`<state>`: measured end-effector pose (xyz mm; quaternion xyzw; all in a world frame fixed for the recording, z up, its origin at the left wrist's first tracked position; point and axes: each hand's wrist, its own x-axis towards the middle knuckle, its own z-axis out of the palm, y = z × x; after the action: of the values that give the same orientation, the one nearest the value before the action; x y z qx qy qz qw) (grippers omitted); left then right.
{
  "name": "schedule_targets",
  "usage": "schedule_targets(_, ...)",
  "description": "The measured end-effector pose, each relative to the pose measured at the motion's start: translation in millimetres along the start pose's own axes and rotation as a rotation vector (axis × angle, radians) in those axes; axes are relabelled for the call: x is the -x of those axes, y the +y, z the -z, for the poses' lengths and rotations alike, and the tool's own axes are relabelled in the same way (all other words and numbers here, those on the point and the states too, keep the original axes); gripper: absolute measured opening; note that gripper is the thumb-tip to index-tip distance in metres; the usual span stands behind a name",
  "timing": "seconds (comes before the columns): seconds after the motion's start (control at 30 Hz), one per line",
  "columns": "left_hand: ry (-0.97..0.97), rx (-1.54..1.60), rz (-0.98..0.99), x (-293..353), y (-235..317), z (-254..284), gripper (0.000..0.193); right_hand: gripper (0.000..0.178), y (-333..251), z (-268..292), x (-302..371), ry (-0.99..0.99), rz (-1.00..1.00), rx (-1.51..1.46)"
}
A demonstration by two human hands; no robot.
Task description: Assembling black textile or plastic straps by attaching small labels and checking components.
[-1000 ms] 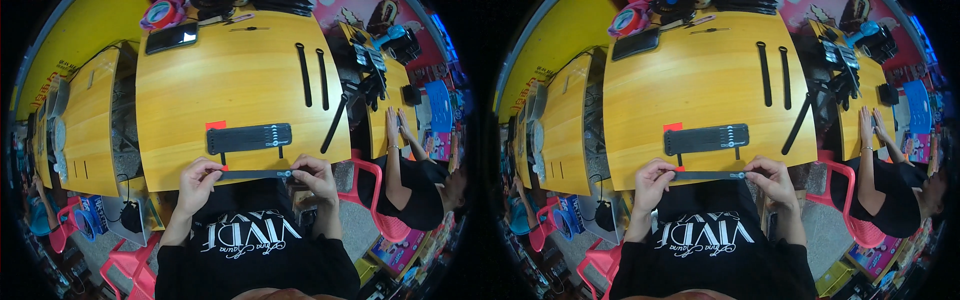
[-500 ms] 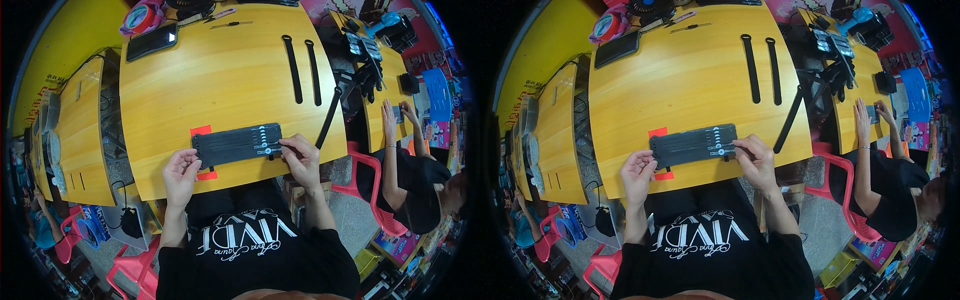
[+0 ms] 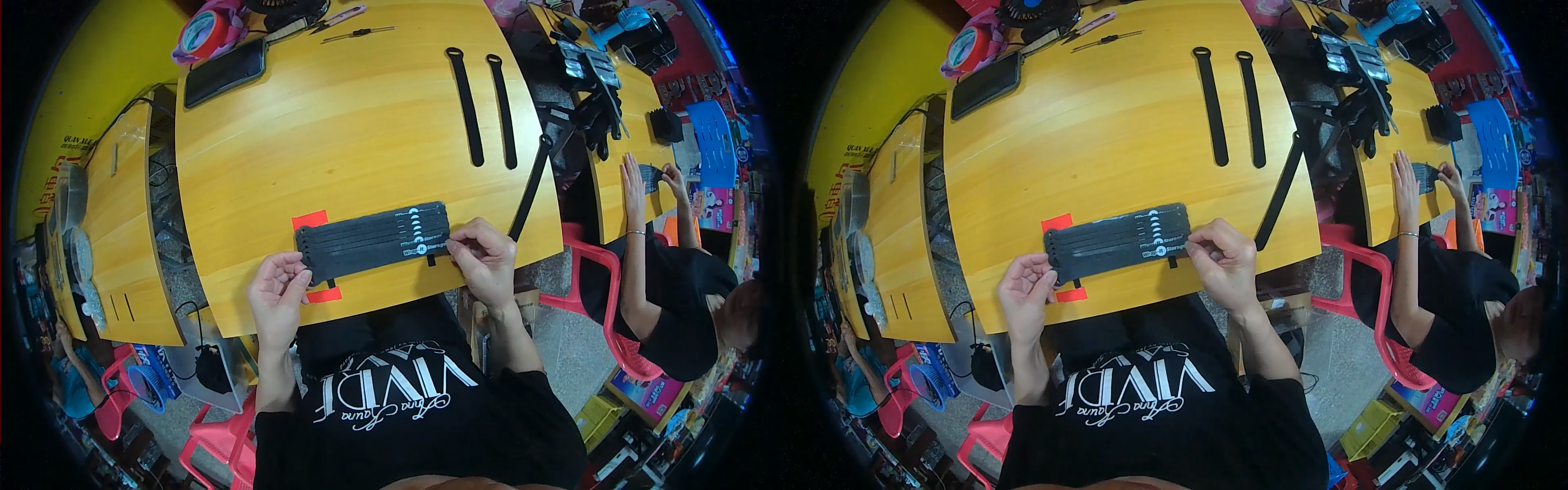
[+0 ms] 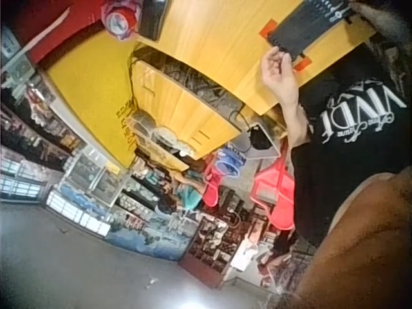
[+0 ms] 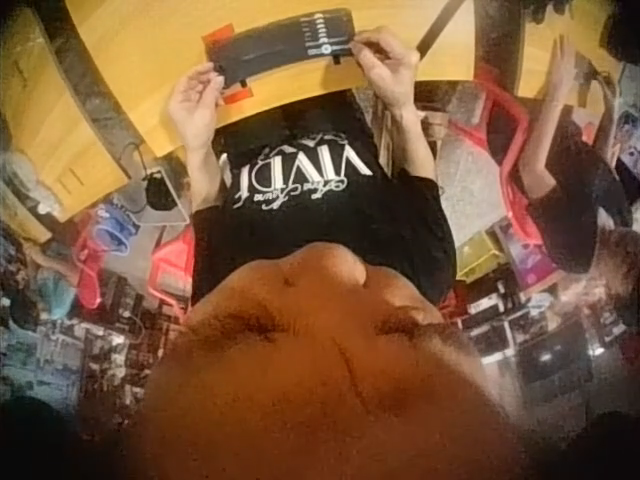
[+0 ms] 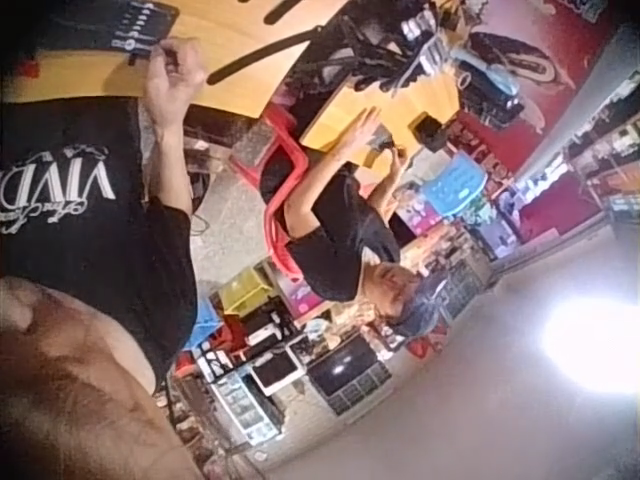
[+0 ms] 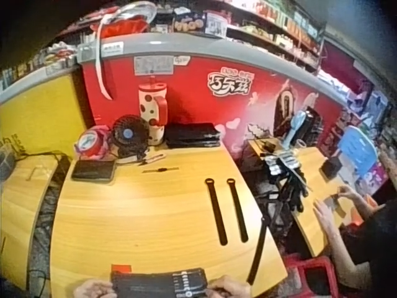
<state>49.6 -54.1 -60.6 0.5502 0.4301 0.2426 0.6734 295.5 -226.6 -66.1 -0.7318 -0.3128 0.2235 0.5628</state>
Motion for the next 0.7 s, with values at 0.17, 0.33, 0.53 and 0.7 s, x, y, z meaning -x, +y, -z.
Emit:
schedule_targets(0.17, -0.005, -0.009, -0.009, 1.6, -0.1, 1.9, 0.027, 0.008, -0.8, -2.3, -0.5, -0.006, 0.027, 0.064)
schedule_targets(0.33, -0.017, -0.011, -0.010, 1.0, 0.4, 2.0, 0.027, 0.008, -3.2, -6.5, -0.4, 0.033, 0.017, 0.084)
schedule_targets(0.53, 0.002, -0.032, 0.012, 1.4, 0.6, 0.2, 0.027, 0.008, -6.4, -7.9, -1.8, 0.061, 0.030, 0.128)
schedule_targets(0.7, -0.009, -0.025, -0.006, -0.7, 0.0, 0.2, 0.026, 0.008, -3.4, -9.3, -2.4, 0.071, 0.041, 0.146)
